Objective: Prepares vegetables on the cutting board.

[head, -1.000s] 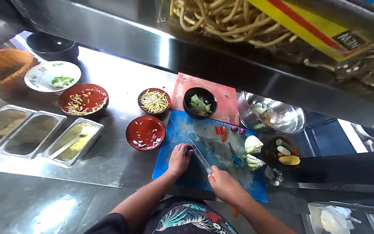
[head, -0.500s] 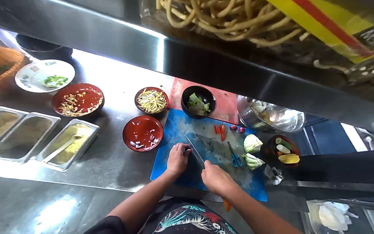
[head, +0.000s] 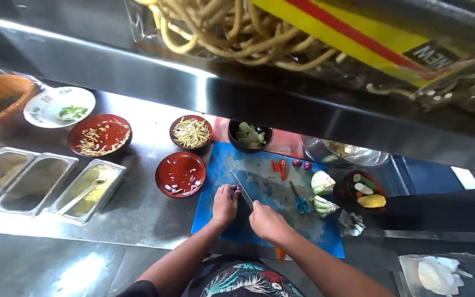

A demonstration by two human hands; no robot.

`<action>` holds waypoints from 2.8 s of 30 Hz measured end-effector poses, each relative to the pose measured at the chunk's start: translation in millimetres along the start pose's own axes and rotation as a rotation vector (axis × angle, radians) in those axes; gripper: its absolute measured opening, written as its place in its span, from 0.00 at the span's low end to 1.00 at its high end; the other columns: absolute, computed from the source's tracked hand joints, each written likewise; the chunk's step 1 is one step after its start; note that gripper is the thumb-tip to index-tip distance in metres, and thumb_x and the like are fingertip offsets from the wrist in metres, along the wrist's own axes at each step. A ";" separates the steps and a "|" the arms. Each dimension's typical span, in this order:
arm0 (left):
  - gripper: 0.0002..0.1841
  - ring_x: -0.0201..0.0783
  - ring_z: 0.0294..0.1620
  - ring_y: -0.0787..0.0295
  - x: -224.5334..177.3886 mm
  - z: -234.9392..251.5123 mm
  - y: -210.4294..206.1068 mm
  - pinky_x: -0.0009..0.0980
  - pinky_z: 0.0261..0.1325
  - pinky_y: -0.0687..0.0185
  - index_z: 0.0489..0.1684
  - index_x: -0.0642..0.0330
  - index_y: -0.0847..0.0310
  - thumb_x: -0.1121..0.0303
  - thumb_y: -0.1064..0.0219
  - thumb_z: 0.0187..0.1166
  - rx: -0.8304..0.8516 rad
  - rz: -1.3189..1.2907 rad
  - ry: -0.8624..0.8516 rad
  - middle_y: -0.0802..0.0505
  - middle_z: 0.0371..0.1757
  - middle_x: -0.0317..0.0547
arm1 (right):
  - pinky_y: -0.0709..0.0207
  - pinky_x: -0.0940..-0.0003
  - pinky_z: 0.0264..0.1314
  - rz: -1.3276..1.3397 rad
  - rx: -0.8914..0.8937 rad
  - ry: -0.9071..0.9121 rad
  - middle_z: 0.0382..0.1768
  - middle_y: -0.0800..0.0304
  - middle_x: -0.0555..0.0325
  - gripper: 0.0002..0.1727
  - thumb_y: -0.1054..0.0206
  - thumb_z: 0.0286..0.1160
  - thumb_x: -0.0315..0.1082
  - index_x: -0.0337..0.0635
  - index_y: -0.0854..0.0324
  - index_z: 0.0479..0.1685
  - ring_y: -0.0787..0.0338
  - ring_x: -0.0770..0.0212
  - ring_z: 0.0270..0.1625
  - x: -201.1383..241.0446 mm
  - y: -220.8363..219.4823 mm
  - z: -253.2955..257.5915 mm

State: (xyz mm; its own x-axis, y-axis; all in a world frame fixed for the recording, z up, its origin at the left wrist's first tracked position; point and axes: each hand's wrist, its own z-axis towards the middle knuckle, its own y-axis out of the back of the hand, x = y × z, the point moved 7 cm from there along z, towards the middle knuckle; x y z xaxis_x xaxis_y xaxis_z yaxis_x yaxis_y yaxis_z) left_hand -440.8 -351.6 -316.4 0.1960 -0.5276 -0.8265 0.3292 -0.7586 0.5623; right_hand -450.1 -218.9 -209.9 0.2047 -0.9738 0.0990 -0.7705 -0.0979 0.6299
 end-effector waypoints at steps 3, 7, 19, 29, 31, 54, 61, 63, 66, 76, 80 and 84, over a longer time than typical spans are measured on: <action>0.15 0.47 0.66 0.14 0.1 0.9 -1.4 0.46 0.76 0.22 0.60 0.58 0.13 0.60 0.35 0.87 0.038 -0.005 0.035 0.09 0.59 0.49 | 0.17 0.41 0.62 0.018 -0.015 0.003 0.59 0.11 0.43 0.20 0.52 0.89 0.40 0.42 0.31 0.73 0.10 0.44 0.64 -0.2 -10.6 17.1; 0.15 0.48 0.67 0.15 -2.0 2.3 0.5 0.48 0.78 0.23 0.61 0.60 0.14 0.61 0.35 0.86 0.063 -0.013 0.057 0.09 0.59 0.50 | 0.16 0.40 0.61 0.094 -0.112 0.023 0.59 0.10 0.42 0.24 0.54 0.90 0.43 0.43 0.35 0.79 0.09 0.42 0.64 -5.6 -44.7 47.6; 0.19 0.47 0.66 0.14 -26.0 19.4 -5.6 0.48 0.75 0.22 0.55 0.56 0.10 0.50 0.36 0.85 0.339 0.339 -0.141 0.07 0.57 0.47 | 0.17 0.39 0.60 0.165 -0.170 0.005 0.55 0.09 0.43 0.21 0.53 0.91 0.44 0.45 0.28 0.71 0.08 0.42 0.61 -53.5 -27.0 49.6; 0.17 0.48 0.76 0.20 -19.9 -10.2 9.6 0.48 0.82 0.27 0.69 0.50 0.14 0.64 0.38 0.86 0.545 0.375 -0.289 0.11 0.70 0.48 | 0.15 0.41 0.58 0.080 -0.113 0.043 0.54 0.10 0.41 0.22 0.56 0.91 0.43 0.42 0.32 0.74 0.07 0.40 0.60 -60.1 -65.7 24.3; 0.20 0.49 0.68 0.14 -17.1 -8.9 16.6 0.49 0.78 0.24 0.61 0.56 0.12 0.52 0.30 0.82 0.497 0.335 -0.109 0.08 0.59 0.51 | 0.16 0.41 0.59 0.083 -0.111 0.048 0.56 0.10 0.41 0.21 0.56 0.92 0.43 0.42 0.32 0.73 0.08 0.41 0.61 -53.5 -60.3 23.3; 0.16 0.47 0.70 0.15 -18.1 -18.8 15.8 0.45 0.76 0.20 0.64 0.49 0.10 0.68 0.41 0.86 0.459 0.285 -0.292 0.10 0.65 0.51 | 0.17 0.38 0.59 0.080 -0.101 0.024 0.56 0.10 0.38 0.22 0.52 0.89 0.40 0.43 0.34 0.78 0.09 0.38 0.61 -39.4 -54.5 24.4; 0.16 0.51 0.71 0.16 -30.4 -16.3 1.3 0.48 0.77 0.23 0.68 0.52 0.14 0.63 0.37 0.85 0.566 0.432 -0.218 0.12 0.68 0.51 | 0.18 0.38 0.60 0.104 -0.110 0.052 0.57 0.10 0.39 0.22 0.53 0.91 0.41 0.44 0.34 0.78 0.09 0.38 0.62 -42.7 -58.9 26.9; 0.17 0.49 0.73 0.17 -33.8 -14.6 1.2 0.47 0.78 0.23 0.67 0.53 0.13 0.72 0.41 0.86 0.642 0.430 -0.340 0.12 0.71 0.49 | 0.17 0.37 0.60 0.089 -0.093 0.051 0.57 0.10 0.39 0.21 0.52 0.90 0.40 0.44 0.33 0.77 0.09 0.38 0.62 -42.3 -53.9 22.8; 0.16 0.47 0.73 0.16 -33.8 -12.7 6.2 0.44 0.79 0.23 0.65 0.55 0.12 0.73 0.43 0.87 0.693 0.401 -0.451 0.11 0.70 0.47 | 0.17 0.38 0.58 0.049 -0.084 0.055 0.55 0.10 0.40 0.21 0.51 0.89 0.40 0.45 0.32 0.75 0.08 0.39 0.61 -40.1 -44.6 14.5; 0.11 0.46 0.63 0.10 -42.1 -13.2 7.7 0.43 0.70 0.16 0.56 0.58 0.10 0.73 0.38 0.85 0.635 0.413 -0.600 0.07 0.60 0.46 | 0.16 0.40 0.57 -0.045 -0.084 0.054 0.55 0.09 0.44 0.19 0.44 0.85 0.39 0.43 0.27 0.69 0.08 0.42 0.61 -20.3 -13.5 9.1; 0.12 0.45 0.67 0.11 -43.4 -11.5 8.9 0.44 0.73 0.18 0.57 0.59 0.10 0.73 0.39 0.86 0.658 0.400 -0.571 0.07 0.63 0.47 | 0.16 0.37 0.58 0.030 -0.106 0.006 0.59 0.10 0.39 0.22 0.48 0.87 0.39 0.42 0.31 0.75 0.09 0.38 0.62 -21.5 -42.9 16.4; 0.14 0.45 0.70 0.12 -43.2 -9.6 8.1 0.44 0.75 0.19 0.59 0.60 0.10 0.73 0.43 0.88 0.685 0.422 -0.563 0.08 0.66 0.47 | 0.17 0.35 0.58 0.070 -0.160 0.046 0.58 0.10 0.38 0.20 0.48 0.88 0.39 0.42 0.29 0.73 0.09 0.36 0.62 -13.0 -40.5 36.5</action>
State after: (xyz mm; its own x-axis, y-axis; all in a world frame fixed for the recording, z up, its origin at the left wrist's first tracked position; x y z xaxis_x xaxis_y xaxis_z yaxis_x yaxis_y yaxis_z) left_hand -437.7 -331.3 -276.4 -0.3536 -0.7764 -0.5218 -0.3087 -0.4297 0.8486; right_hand -443.6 -209.8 -264.9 0.1840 -0.9663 0.1801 -0.6788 0.0076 0.7342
